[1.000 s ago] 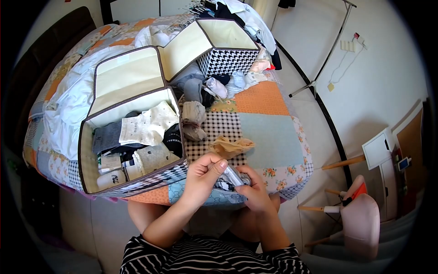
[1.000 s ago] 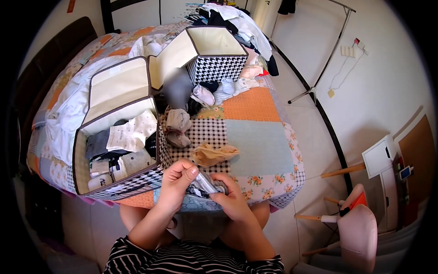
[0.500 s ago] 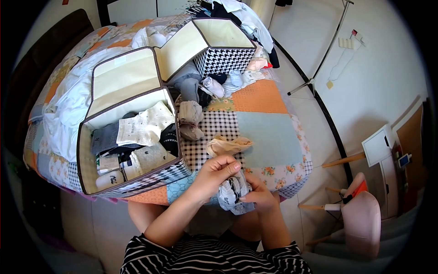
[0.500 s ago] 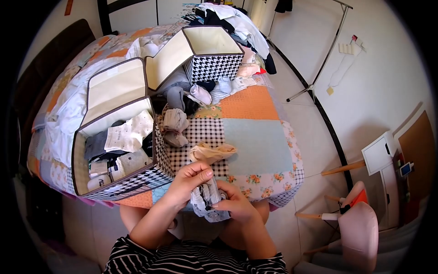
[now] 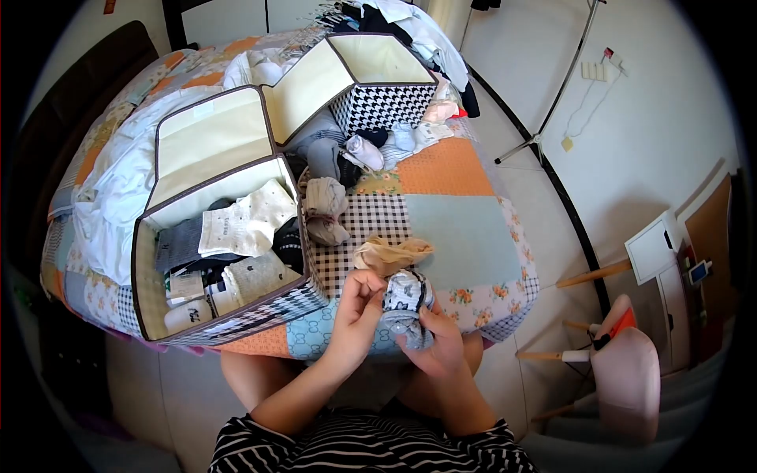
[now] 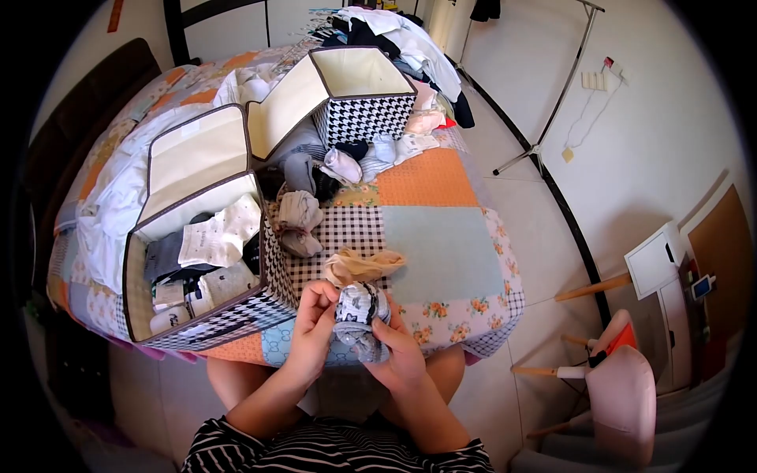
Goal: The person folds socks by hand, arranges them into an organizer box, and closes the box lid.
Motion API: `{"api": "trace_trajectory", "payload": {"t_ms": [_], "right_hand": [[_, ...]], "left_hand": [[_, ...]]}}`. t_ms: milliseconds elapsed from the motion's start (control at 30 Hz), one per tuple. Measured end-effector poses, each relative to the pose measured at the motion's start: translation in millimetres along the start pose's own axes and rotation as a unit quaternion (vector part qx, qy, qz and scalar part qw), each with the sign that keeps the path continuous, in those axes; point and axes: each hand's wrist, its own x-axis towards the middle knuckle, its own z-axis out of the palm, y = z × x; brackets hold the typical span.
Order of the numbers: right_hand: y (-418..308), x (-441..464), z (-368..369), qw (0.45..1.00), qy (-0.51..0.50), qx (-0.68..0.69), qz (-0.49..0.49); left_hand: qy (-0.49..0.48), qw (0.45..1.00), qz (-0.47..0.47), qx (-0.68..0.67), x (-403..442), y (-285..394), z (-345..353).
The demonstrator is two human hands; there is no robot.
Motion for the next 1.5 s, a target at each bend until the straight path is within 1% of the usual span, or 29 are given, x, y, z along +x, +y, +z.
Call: {"api": "trace_trajectory", "payload": {"t_ms": [33, 67, 100, 133, 167, 200, 300, 333, 433, 467, 533, 567, 633, 667, 700, 767, 800, 900, 1000, 1100, 1200, 1300, 1333, 1400, 1467, 1500], "right_hand": [[1, 0, -4, 1.0, -0.002, 0.009, -0.004], [2, 0, -6, 1.0, -0.003, 0.017, -0.008], [2, 1, -7, 1.0, -0.004, 0.024, -0.012], [2, 1, 3, 0.999, 0.033, 0.008, -0.024], [3, 2, 3, 0.999, 0.039, 0.005, -0.029], [3, 3, 1, 0.998, 0.044, 0.002, -0.034], [5, 3, 1, 0.997, 0.056, -0.008, -0.048], [5, 3, 1, 0.997, 0.06, -0.011, -0.052], [5, 3, -5, 0.993, 0.094, -0.053, -0.056], [3, 1, -6, 0.989, 0.115, -0.082, -0.05], [-2, 0, -3, 0.977, 0.155, -0.141, -0.037], [-4, -1, 3, 0.973, 0.125, -0.185, -0.054], [-11, -2, 27, 0.957, 0.066, -0.27, -0.087], [-16, -2, 27, 0.954, 0.043, -0.287, -0.081], [-25, -2, 24, 0.927, 0.021, -0.369, -0.054], [-43, 0, 16, 0.851, -0.025, -0.525, 0.003], [-44, 2, 17, 0.846, -0.012, -0.533, 0.009], [-45, 1, 14, 0.894, -0.005, -0.444, 0.06], [-41, -3, 6, 0.911, 0.001, -0.411, 0.036], [-43, -5, 4, 0.938, 0.003, -0.346, 0.036], [-45, -2, 21, 0.957, 0.008, -0.284, 0.065], [-42, -2, 14, 0.969, 0.011, -0.238, 0.062], [-38, -3, 12, 0.975, 0.016, -0.215, 0.056], [-27, -5, 10, 0.985, 0.026, -0.166, 0.044], [-16, -7, 13, 0.99, 0.044, -0.131, -0.001], [-12, -8, 15, 0.992, 0.053, -0.113, -0.025]], "left_hand": [[-0.02, 0.999, 0.039, 0.011, -4, -5, -5], [-0.029, 0.996, 0.028, 0.073, -11, -6, -10], [-0.021, 0.984, 0.07, 0.161, -11, -1, -8], [-0.014, 0.963, 0.112, 0.246, -8, 7, -5], [-0.006, 0.931, 0.153, 0.33, -6, 12, -3], [-0.015, 0.929, 0.171, 0.328, -7, 15, -4], [-0.02, 0.962, 0.151, 0.225, -15, 7, 1], [-0.013, 0.958, 0.171, 0.229, -16, 5, -1], [-0.039, 0.915, 0.208, 0.343, -13, 14, -5], [-0.027, 0.917, 0.198, 0.346, -11, 15, -4], [-0.055, 0.912, 0.181, 0.363, -7, 24, -7], [-0.069, 0.91, 0.172, 0.371, -7, 27, -8], [-0.072, 0.926, 0.169, 0.33, -7, 30, -9], [-0.075, 0.933, 0.168, 0.308, -7, 31, -9], [-0.086, 0.932, 0.165, 0.312, -8, 33, -10], [-0.107, 0.927, 0.161, 0.32, -9, 37, -12], [-0.101, 0.93, 0.161, 0.315, -9, 35, -13], [-0.15, 0.927, 0.118, 0.322, -6, 44, -14], [-0.216, 0.914, 0.067, 0.337, 0, 61, -16], [-0.246, 0.896, 0.045, 0.367, 2, 74, -12], [-0.21, 0.885, 0.093, 0.405, -3, 69, -9], [-0.174, 0.851, 0.225, 0.442, -10, 55, -11], [-0.153, 0.828, 0.294, 0.452, -10, 48, -10], [-0.11, 0.802, 0.359, 0.464, -14, 36, -18], [-0.074, 0.778, 0.423, 0.458, -15, 33, -20], [-0.077, 0.778, 0.429, 0.453, -15, 34, -19]]}}
